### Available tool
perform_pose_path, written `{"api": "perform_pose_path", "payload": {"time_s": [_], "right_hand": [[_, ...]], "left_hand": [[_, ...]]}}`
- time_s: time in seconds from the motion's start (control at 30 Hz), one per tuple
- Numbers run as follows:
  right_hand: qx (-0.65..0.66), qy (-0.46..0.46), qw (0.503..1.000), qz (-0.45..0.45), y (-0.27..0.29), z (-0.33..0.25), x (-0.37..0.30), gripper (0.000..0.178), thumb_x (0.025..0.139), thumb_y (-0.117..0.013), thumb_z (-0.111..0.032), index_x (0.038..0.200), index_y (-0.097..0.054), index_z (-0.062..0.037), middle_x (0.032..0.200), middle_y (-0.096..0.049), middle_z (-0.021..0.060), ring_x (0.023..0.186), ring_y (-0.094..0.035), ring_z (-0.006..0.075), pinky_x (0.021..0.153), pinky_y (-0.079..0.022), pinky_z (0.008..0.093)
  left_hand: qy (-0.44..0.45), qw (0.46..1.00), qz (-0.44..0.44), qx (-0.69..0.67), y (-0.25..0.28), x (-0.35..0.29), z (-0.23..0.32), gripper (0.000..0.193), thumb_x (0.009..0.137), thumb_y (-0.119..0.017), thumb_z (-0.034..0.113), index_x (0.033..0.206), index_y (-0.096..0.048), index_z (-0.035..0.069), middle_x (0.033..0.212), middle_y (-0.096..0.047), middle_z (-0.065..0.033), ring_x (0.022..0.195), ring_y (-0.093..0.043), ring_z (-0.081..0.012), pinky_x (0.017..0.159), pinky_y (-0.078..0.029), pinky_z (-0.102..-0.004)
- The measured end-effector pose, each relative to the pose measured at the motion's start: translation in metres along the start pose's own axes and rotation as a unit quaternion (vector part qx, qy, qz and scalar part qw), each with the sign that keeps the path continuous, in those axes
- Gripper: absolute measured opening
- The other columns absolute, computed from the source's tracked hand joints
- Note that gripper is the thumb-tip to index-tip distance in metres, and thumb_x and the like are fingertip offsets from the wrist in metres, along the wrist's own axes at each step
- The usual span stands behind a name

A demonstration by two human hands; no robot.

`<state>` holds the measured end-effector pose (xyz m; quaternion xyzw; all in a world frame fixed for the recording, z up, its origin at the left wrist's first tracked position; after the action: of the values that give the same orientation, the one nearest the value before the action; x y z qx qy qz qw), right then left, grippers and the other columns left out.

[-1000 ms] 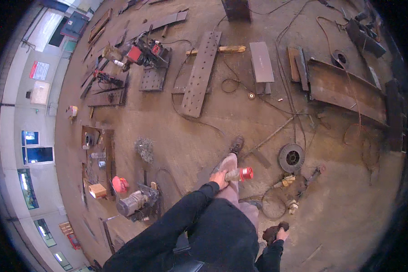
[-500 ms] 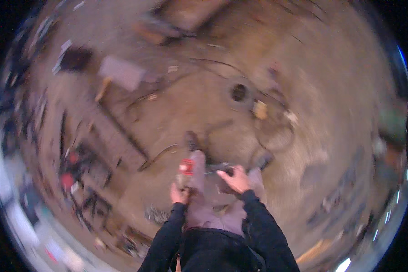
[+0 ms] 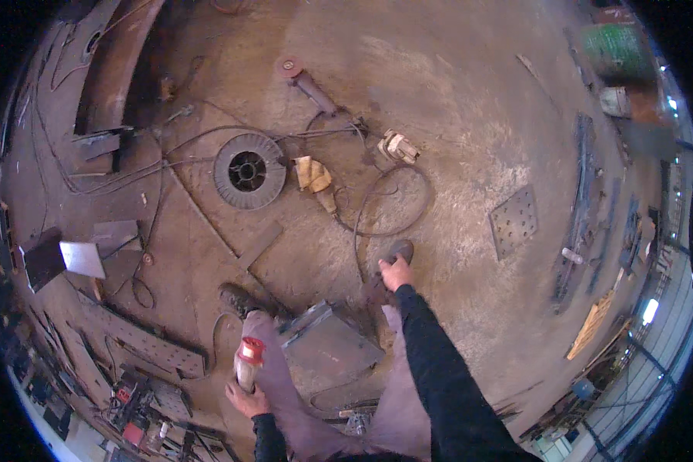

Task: The person walks through a workshop, picks up a spray bottle and a rag, and sprays a power tool. They then sit on the floor and wipe a metal part with the rag. Finally, they stand up, walk to a drill press, and place the part on the machine table.

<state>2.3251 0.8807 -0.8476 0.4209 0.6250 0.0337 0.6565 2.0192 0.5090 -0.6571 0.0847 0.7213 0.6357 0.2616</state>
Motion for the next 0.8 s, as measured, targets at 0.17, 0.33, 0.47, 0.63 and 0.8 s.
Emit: {"api": "perform_pose_path", "payload": {"time_s": [0.17,0.33,0.47,0.63,0.8], "right_hand": [[-0.025,0.003,0.998,0.056,0.054,0.04,0.183,0.057,0.086,-0.064,-0.044,0.13,-0.057,-0.007,0.126,-0.063,0.022,0.119,-0.058,0.0397,0.1,-0.045,0.0451],[-0.07,0.017,0.991,0.115,0.069,-0.019,0.261,0.056,0.086,-0.064,-0.041,0.131,-0.055,-0.0089,0.124,-0.063,0.0211,0.117,-0.059,0.039,0.098,-0.046,0.0463],[-0.165,0.106,0.976,0.09,0.05,-0.049,0.285,0.059,0.088,-0.066,-0.043,0.137,-0.05,-0.014,0.121,-0.065,0.0205,0.111,-0.062,0.0388,0.094,-0.049,0.0485],[-0.261,0.176,0.949,-0.037,0.006,-0.012,0.269,0.058,0.089,-0.063,-0.046,0.135,-0.056,-0.0124,0.124,-0.065,0.02,0.114,-0.061,0.0373,0.095,-0.049,0.0472],[-0.148,0.197,0.969,0.017,0.003,-0.058,0.176,0.053,0.091,-0.06,-0.05,0.121,-0.067,-0.0064,0.114,-0.068,0.0215,0.109,-0.064,0.0369,0.092,-0.05,0.0452]], "left_hand": [[-0.014,0.996,0.029,-0.081,-0.02,0.018,0.024,0.059,0.063,-0.072,0.005,0.118,-0.055,-0.006,0.109,-0.056,-0.0259,0.108,-0.052,-0.046,0.095,-0.041,-0.0527],[-0.055,0.994,0.091,0.019,-0.02,0.013,0.058,0.059,0.071,-0.076,0.02,0.12,-0.056,-0.007,0.105,-0.057,-0.0223,0.101,-0.055,-0.0449,0.09,-0.044,-0.0503],[-0.035,0.997,0.066,0.035,-0.018,0.008,0.054,0.06,0.071,-0.076,0.021,0.12,-0.055,-0.007,0.107,-0.058,-0.0223,0.102,-0.055,-0.0449,0.091,-0.044,-0.0508],[0.015,1.0,0.004,-0.003,-0.029,0.009,0.047,0.061,0.07,-0.076,0.02,0.121,-0.055,-0.007,0.11,-0.059,-0.023,0.106,-0.055,-0.0454,0.092,-0.044,-0.052],[0.063,0.997,0.054,0.005,-0.023,-0.001,0.062,0.051,0.063,-0.07,0.007,0.112,-0.058,-0.001,0.106,-0.056,-0.0231,0.106,-0.055,-0.0456,0.092,-0.043,-0.0533]]}}
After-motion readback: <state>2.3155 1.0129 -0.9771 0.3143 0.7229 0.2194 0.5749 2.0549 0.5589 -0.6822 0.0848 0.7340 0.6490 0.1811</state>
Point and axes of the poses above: each hand's wrist, its own x-axis towards the middle knuckle, its own y-axis out of the back of the hand, z = x × y, the point moved 1 cm from there along x, towards the middle knuckle
